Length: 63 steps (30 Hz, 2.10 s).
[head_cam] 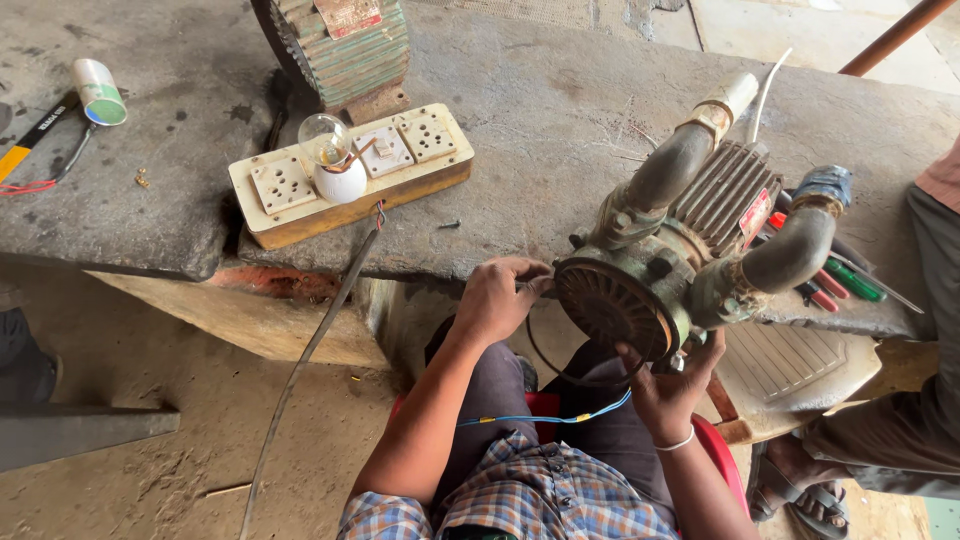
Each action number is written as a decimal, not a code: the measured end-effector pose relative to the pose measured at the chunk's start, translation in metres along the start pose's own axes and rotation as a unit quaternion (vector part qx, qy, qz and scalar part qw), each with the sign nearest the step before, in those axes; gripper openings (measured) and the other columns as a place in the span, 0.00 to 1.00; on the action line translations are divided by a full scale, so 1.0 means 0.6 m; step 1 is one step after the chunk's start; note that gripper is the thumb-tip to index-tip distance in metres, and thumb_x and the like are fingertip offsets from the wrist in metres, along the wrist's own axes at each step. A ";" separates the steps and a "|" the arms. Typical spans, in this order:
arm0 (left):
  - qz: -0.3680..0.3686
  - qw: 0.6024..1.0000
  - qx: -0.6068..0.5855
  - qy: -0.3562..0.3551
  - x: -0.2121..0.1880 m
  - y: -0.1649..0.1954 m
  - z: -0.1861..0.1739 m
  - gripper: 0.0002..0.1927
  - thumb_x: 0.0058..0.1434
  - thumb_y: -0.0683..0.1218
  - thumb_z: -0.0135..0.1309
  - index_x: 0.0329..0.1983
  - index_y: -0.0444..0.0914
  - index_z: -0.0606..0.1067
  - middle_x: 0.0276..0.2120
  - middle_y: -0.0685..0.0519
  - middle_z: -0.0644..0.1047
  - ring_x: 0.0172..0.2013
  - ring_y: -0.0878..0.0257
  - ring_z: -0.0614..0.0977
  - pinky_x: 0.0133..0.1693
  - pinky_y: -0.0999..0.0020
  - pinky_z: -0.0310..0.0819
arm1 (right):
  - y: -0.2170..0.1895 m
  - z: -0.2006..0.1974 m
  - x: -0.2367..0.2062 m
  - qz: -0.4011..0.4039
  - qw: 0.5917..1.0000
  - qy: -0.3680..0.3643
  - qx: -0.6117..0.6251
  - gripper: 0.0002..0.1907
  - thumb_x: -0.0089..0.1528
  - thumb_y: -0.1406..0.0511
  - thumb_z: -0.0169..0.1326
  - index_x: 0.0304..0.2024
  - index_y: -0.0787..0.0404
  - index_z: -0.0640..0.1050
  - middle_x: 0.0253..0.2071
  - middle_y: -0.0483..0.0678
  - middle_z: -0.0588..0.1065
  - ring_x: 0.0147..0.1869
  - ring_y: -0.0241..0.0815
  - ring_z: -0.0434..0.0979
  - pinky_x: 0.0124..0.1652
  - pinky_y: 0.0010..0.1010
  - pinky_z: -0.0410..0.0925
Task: The person sits at a workbench and works on an electric motor with an attached pump. They strip and connect wires to the motor's terminal box, tighten fasteners using a spanner and a screwdriver, reposition the motor on the bench, and handle the motor's fan cover and pump housing while checking the assembly.
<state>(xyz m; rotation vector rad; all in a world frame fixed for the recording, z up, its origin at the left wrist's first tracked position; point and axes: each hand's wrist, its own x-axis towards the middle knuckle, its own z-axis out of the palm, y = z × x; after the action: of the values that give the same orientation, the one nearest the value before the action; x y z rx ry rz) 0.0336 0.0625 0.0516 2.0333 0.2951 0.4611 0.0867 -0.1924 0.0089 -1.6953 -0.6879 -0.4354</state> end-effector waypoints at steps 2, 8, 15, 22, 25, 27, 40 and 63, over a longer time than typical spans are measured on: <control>0.007 1.000 0.011 0.008 -0.001 0.001 0.002 0.11 0.61 0.50 0.62 0.41 0.39 0.84 0.39 0.49 0.84 0.45 0.53 0.85 0.48 0.59 0.77 | 0.006 -0.002 -0.002 -0.013 1.000 -0.001 -0.017 0.57 0.55 0.62 0.70 0.77 0.63 0.51 0.71 0.53 0.60 0.74 0.45 0.63 0.70 0.35 0.62; 0.117 0.987 0.057 0.089 -0.011 0.005 0.003 0.07 0.62 0.46 0.60 0.36 0.37 0.82 0.36 0.48 0.82 0.42 0.49 0.83 0.46 0.55 0.75 | 0.042 0.001 -0.025 -0.029 0.999 0.004 0.027 0.58 0.59 0.66 0.68 0.79 0.62 0.44 0.77 0.56 0.55 0.79 0.46 0.57 0.76 0.37 0.56; 0.124 0.983 0.064 0.119 -0.012 0.010 -0.002 0.06 0.64 0.45 0.58 0.38 0.37 0.80 0.36 0.49 0.82 0.42 0.51 0.83 0.47 0.56 0.75 | 0.087 0.013 -0.049 -0.010 0.994 -0.005 0.108 0.60 0.63 0.68 0.65 0.79 0.59 0.34 0.79 0.57 0.51 0.79 0.47 0.59 0.74 0.39 0.58; 0.151 0.976 0.099 0.124 -0.020 0.024 -0.009 0.10 0.61 0.46 0.60 0.44 0.40 0.81 0.43 0.50 0.82 0.48 0.50 0.81 0.50 0.54 0.70 | 0.038 -0.001 -0.027 0.005 0.996 -0.009 0.084 0.66 0.54 0.63 0.71 0.79 0.58 0.38 0.77 0.56 0.51 0.74 0.50 0.63 0.65 0.41 0.68; 0.138 0.978 0.120 0.105 -0.017 0.026 -0.010 0.12 0.59 0.47 0.61 0.45 0.41 0.82 0.44 0.51 0.83 0.49 0.51 0.80 0.52 0.54 0.67 | 0.009 -0.002 -0.013 0.040 0.989 -0.014 0.142 0.66 0.54 0.60 0.73 0.77 0.61 0.38 0.75 0.55 0.54 0.68 0.51 0.70 0.57 0.41 0.74; 0.123 0.978 0.142 0.094 -0.013 0.026 -0.010 0.11 0.59 0.48 0.62 0.44 0.42 0.83 0.43 0.52 0.83 0.49 0.53 0.80 0.54 0.54 0.66 | -0.001 0.004 -0.006 0.002 1.000 0.005 -0.026 0.60 0.54 0.61 0.72 0.77 0.64 0.46 0.71 0.58 0.61 0.71 0.49 0.68 0.62 0.36 0.70; 0.204 0.966 0.059 0.146 -0.018 0.023 -0.006 0.05 0.65 0.43 0.58 0.41 0.38 0.79 0.42 0.50 0.83 0.47 0.54 0.85 0.54 0.56 0.73 | 0.071 0.008 -0.050 -0.056 0.998 0.001 0.020 0.59 0.59 0.64 0.67 0.79 0.60 0.39 0.76 0.60 0.56 0.77 0.50 0.62 0.70 0.39 0.64; 0.215 0.972 0.017 0.088 -0.001 0.046 -0.029 0.07 0.60 0.42 0.61 0.40 0.36 0.81 0.40 0.47 0.84 0.43 0.51 0.86 0.46 0.60 0.78 | 0.045 0.014 -0.036 -0.045 0.996 0.022 -0.077 0.55 0.56 0.67 0.68 0.75 0.69 0.46 0.70 0.62 0.64 0.57 0.48 0.80 0.49 0.34 0.75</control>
<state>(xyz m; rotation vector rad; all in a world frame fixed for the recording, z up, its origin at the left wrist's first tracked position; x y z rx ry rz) 0.0258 0.0624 0.0833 2.0929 -0.0383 0.9135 0.0872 -0.1925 -0.0270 -1.7987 -0.7153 -0.6014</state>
